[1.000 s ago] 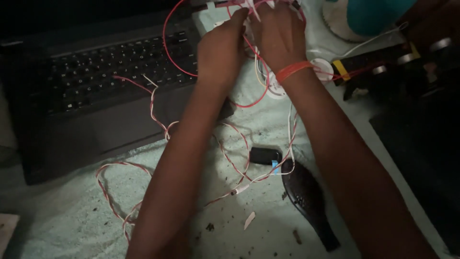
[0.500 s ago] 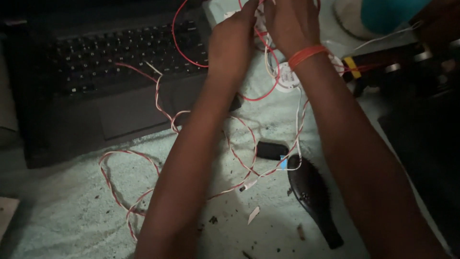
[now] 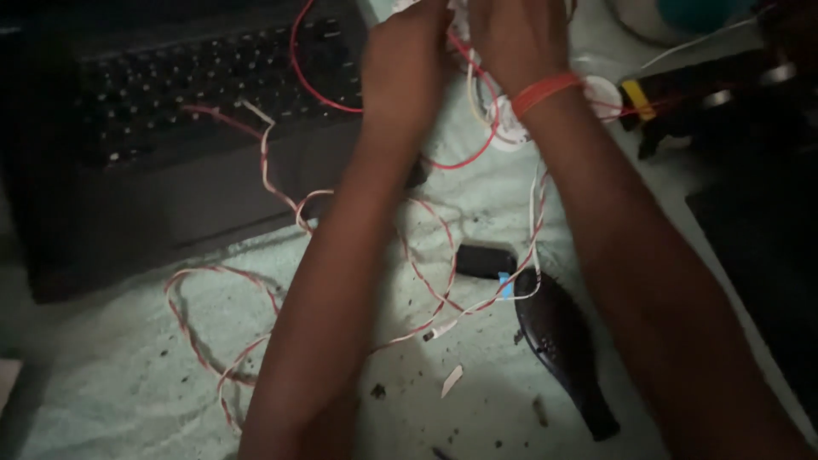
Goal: Repairing or rewiring an electronic appliance handle and internal components.
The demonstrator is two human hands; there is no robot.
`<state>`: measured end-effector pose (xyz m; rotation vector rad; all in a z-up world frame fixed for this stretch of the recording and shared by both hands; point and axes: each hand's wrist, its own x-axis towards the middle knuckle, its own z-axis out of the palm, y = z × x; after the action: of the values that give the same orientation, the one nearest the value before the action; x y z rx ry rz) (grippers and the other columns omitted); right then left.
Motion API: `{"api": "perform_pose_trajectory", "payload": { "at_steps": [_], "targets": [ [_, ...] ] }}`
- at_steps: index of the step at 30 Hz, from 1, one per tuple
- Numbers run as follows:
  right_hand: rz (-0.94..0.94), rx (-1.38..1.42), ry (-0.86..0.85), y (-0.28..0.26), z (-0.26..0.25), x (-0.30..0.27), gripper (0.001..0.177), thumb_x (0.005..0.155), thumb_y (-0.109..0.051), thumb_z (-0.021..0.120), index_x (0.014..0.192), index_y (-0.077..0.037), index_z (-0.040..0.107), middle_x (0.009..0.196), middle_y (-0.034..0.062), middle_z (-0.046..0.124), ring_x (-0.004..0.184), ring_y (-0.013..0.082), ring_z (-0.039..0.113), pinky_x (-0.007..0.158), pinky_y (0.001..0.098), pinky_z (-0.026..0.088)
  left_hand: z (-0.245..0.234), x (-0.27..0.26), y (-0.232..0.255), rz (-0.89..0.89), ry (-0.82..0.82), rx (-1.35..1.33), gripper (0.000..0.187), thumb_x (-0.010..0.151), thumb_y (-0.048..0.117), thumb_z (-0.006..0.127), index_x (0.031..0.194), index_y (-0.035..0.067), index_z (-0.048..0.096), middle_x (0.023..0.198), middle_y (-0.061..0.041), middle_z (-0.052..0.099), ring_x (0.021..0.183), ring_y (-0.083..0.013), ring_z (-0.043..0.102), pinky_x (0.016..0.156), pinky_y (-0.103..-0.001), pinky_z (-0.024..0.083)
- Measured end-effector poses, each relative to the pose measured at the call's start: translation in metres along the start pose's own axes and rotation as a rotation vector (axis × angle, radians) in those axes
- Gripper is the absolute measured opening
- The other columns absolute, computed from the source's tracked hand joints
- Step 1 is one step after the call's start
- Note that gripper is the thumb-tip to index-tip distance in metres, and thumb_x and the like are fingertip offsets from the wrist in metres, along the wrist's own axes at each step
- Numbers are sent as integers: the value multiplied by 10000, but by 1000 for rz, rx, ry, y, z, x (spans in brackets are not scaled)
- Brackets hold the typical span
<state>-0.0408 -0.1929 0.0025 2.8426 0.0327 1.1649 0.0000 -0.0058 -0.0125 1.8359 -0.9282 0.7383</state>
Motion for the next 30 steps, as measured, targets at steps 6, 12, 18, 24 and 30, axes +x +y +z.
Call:
{"api": "perform_pose_trajectory", "payload": {
  "at_steps": [6, 12, 18, 24, 30],
  "targets": [
    [-53, -18, 46, -19, -12, -9, 185, 1002, -117, 581, 896, -6, 683, 764, 225, 651, 676, 423, 644, 605, 500, 512, 5, -2, -10, 83, 58, 12, 136, 858, 70, 678, 986, 74, 724, 855, -187, 717, 812, -396, 704, 704, -522, 540],
    [-38, -12, 143, -31, -22, -3, 249, 1019, -232, 651, 956, 7, 683, 795, 231, 668, 724, 420, 662, 640, 492, 537, 3, -1, -5, 30, 12, -11, 204, 889, 58, 678, 1093, 73, 670, 908, -163, 740, 828, -389, 710, 708, -525, 541],
    [36, -51, 9, -43, -37, 1, 293, 1039, -273, 653, 1173, -13, 662, 994, 253, 690, 888, 438, 667, 712, 523, 534, -3, 2, -11, -2, -41, -176, 598, 791, 14, 723, 1358, 139, 577, 968, -175, 744, 904, -412, 710, 758, -511, 552],
    [4, -35, -16, -48, -59, -7, 461, 950, -266, 681, 1277, 33, 558, 1109, 318, 641, 989, 490, 636, 705, 544, 525, -2, -3, -11, -20, -116, -99, 827, 823, -75, 631, 1573, 190, 406, 1022, -211, 730, 961, -427, 698, 812, -532, 528],
    [203, 104, -285, -44, -102, -31, 343, 1011, -160, 612, 1337, -65, 561, 1173, 299, 632, 1047, 511, 611, 877, 589, 489, -26, -2, 13, -154, -161, -69, 848, 832, -50, 641, 1593, 176, 344, 1065, -227, 717, 992, -440, 685, 844, -528, 535]
  ]
}}
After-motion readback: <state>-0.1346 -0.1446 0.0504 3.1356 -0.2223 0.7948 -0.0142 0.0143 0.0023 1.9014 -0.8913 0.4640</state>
